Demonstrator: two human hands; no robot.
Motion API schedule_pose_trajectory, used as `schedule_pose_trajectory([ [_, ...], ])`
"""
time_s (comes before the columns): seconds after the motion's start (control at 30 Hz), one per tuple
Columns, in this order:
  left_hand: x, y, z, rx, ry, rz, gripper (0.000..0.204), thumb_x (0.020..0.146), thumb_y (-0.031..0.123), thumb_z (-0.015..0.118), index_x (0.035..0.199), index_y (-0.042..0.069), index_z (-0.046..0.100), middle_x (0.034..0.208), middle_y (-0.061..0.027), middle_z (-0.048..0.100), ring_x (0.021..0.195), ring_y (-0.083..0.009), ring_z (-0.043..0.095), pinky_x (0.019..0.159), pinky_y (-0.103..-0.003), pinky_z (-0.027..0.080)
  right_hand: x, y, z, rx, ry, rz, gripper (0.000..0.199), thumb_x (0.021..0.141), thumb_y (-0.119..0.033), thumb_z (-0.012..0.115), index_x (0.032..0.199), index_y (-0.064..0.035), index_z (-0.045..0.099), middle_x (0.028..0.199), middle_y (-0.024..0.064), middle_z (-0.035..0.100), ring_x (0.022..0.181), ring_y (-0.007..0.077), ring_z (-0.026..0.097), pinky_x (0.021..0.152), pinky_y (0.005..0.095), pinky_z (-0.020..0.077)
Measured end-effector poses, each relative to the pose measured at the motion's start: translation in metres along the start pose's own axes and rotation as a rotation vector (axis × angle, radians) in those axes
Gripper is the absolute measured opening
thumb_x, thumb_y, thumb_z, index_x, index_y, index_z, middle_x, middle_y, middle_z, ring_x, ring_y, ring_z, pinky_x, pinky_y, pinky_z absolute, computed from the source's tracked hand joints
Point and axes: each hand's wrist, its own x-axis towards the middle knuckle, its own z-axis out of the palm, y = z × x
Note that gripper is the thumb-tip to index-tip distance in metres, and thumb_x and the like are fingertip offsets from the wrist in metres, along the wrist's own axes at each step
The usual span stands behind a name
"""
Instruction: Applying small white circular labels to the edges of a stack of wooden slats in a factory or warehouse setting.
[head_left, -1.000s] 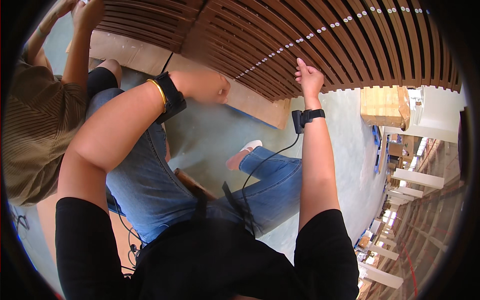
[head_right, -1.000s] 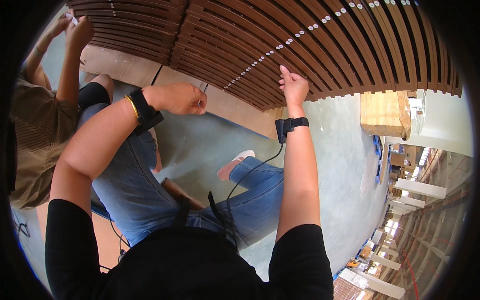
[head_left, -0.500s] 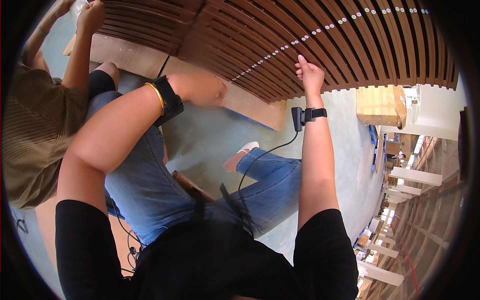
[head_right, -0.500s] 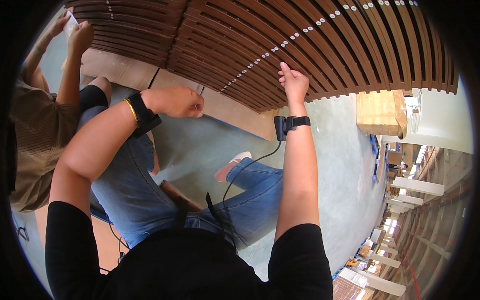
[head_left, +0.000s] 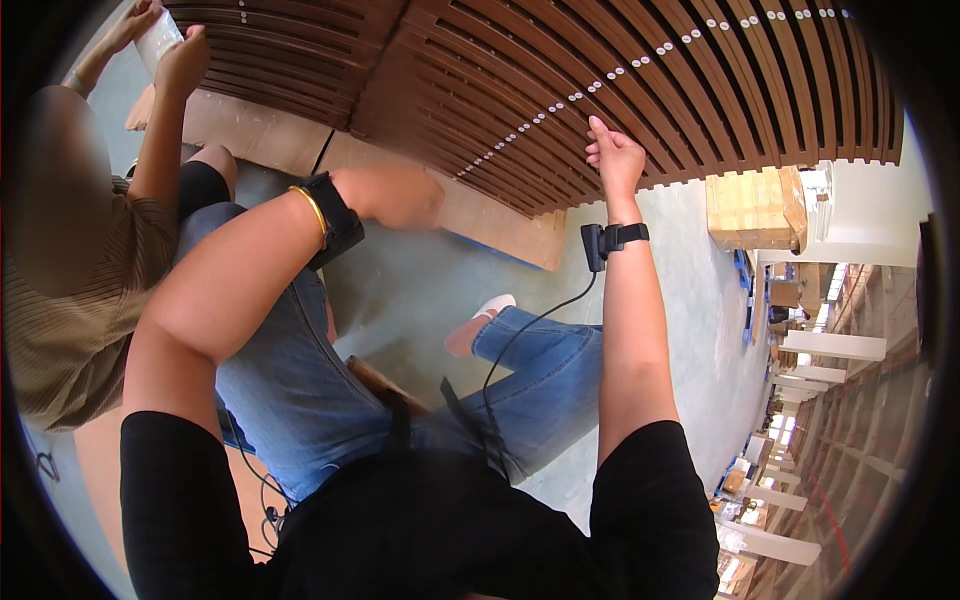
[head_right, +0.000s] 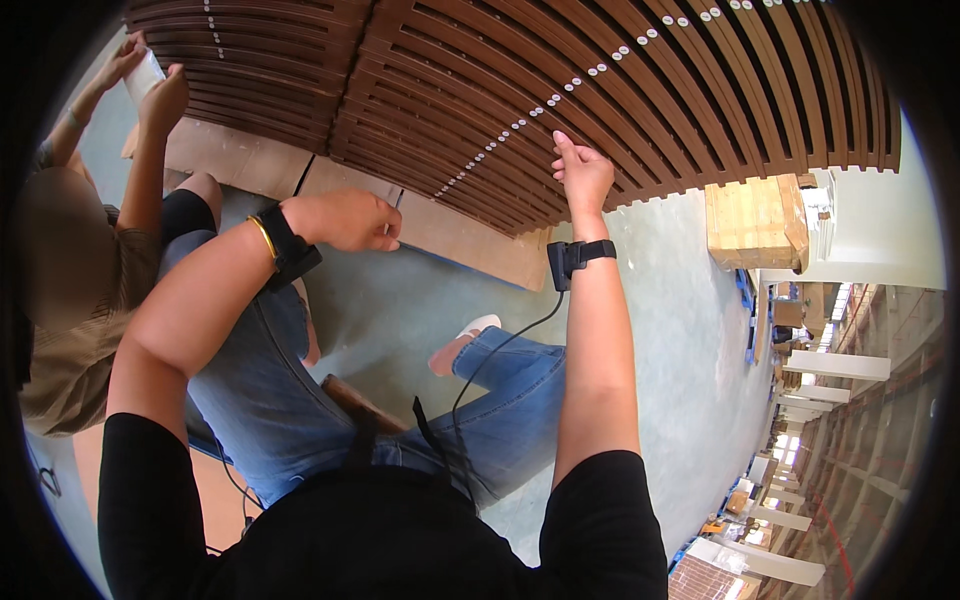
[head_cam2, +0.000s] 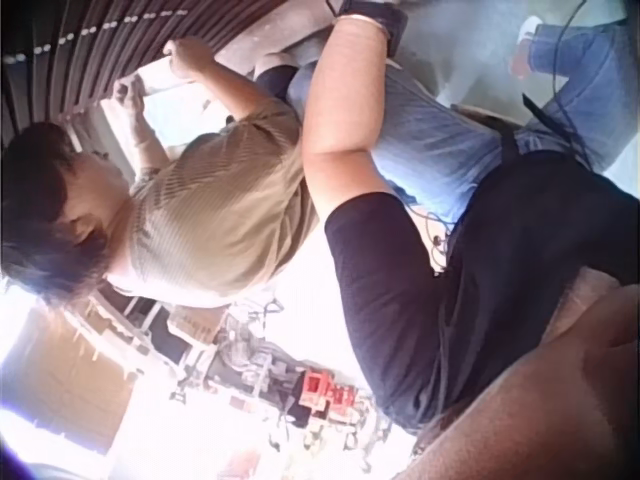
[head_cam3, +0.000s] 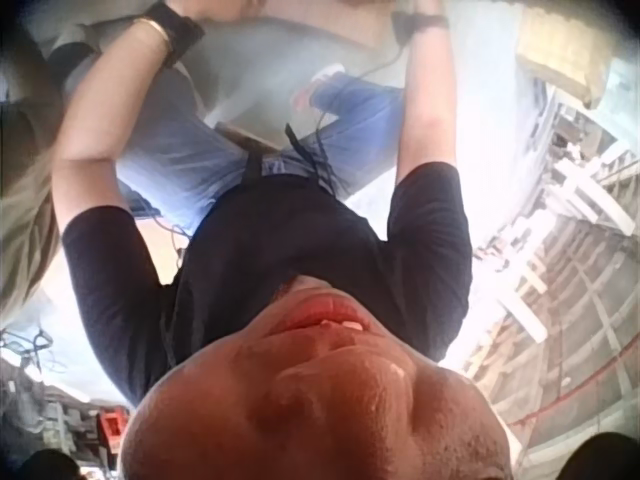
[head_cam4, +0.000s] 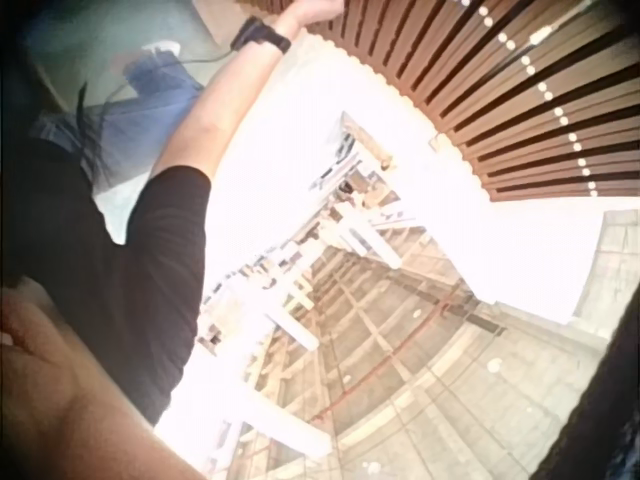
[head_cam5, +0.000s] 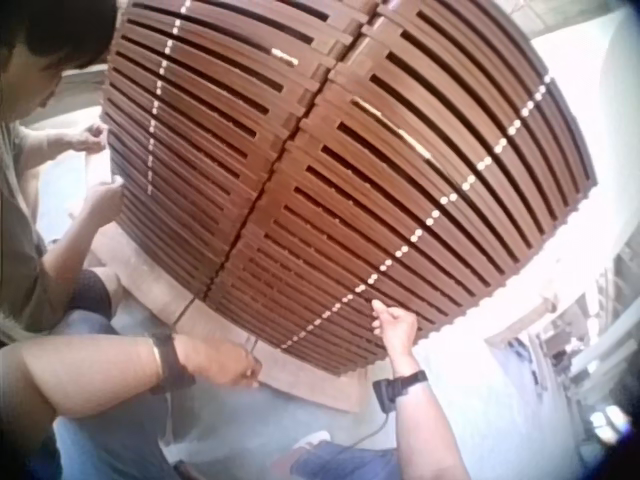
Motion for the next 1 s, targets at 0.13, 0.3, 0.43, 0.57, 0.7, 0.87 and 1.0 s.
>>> schedule_pose_trajectory([
  [0.13, 0.001, 0.006, -0.008, 0.070, -0.025, 0.033, 0.027, 0.085, 0.034, 0.058, 0.095, 0.010, 0.062, 0.085, -0.0091, 0.066, 0.083, -0.0291, 0.062, 0.073, -0.038, 0.048, 0.009, -0.001, -0.009, 0.146, -0.013, 0.073, 0.043, 0.080, -0.041, 0.068, 0.070, 0.0002, 0.067, 0.056, 0.0048, 0.061, 0.044, 0.0085, 0.053, 0.043, 0.0204, 0.0428],
  [0.3, 0.003, -0.013, 0.006, 0.021, 0.038, 0.051, 0.028, 0.085, 0.034, 0.057, 0.096, 0.009, 0.062, 0.088, -0.0110, 0.066, 0.085, -0.0304, 0.062, 0.075, -0.039, 0.048, 0.007, -0.015, -0.009, 0.168, -0.016, 0.108, 0.036, 0.076, -0.035, 0.074, 0.071, 0.0005, 0.067, 0.058, 0.0052, 0.061, 0.044, 0.0089, 0.054, 0.043, 0.0210, 0.0444],
  [0.43, 0.006, -0.008, 0.006, 0.008, -0.013, 0.004, 0.031, 0.086, 0.035, 0.056, 0.098, 0.007, 0.062, 0.091, -0.0123, 0.066, 0.087, -0.0307, 0.062, 0.078, -0.038, 0.048, 0.007, -0.014, -0.012, 0.243, -0.066, 0.019, 0.037, 0.079, -0.035, 0.071, 0.074, 0.0016, 0.067, 0.060, 0.0056, 0.063, 0.047, 0.0093, 0.056, 0.045, 0.0216, 0.0466],
  [0.57, 0.005, 0.000, 0.001, -0.010, -0.048, 0.001, 0.032, 0.086, 0.035, 0.056, 0.099, 0.007, 0.062, 0.092, -0.0126, 0.066, 0.089, -0.0307, 0.062, 0.079, -0.037, 0.048, 0.010, -0.016, -0.017, 0.210, -0.025, 0.027, 0.039, 0.079, -0.037, 0.071, 0.071, 0.0010, 0.067, 0.059, 0.0056, 0.062, 0.046, 0.0091, 0.056, 0.045, 0.0209, 0.0463],
  [0.7, 0.002, 0.000, 0.000, -0.020, -0.067, -0.032, 0.033, 0.087, 0.035, 0.055, 0.102, 0.007, 0.062, 0.093, -0.0130, 0.066, 0.089, -0.0300, 0.062, 0.080, -0.037, 0.048, 0.011, -0.022, -0.020, 0.053, -0.002, -0.009, 0.039, 0.078, -0.037, 0.071, 0.068, 0.0005, 0.067, 0.056, 0.0060, 0.062, 0.045, 0.0087, 0.056, 0.044, 0.0204, 0.0462],
  [0.87, 0.005, 0.004, -0.002, -0.030, -0.068, -0.035, 0.032, 0.087, 0.036, 0.055, 0.103, 0.008, 0.061, 0.092, -0.0123, 0.066, 0.088, -0.0293, 0.062, 0.079, -0.036, 0.048, 0.013, -0.020, -0.029, 0.250, -0.036, 0.019, 0.043, 0.077, -0.041, 0.071, 0.066, 0.0007, 0.067, 0.056, 0.0063, 0.063, 0.044, 0.0097, 0.057, 0.047, 0.0223, 0.0465],
  [1.0, 0.008, 0.012, -0.005, -0.008, -0.085, -0.014, 0.033, 0.088, 0.037, 0.053, 0.105, 0.009, 0.060, 0.093, -0.0106, 0.066, 0.087, -0.0290, 0.062, 0.078, -0.036, 0.048, 0.019, -0.026, -0.036, 0.104, -0.107, 0.074, 0.046, 0.077, -0.045, 0.069, 0.066, -0.0003, 0.067, 0.057, 0.0064, 0.064, 0.045, 0.0110, 0.057, 0.046, 0.0228, 0.0456],
])
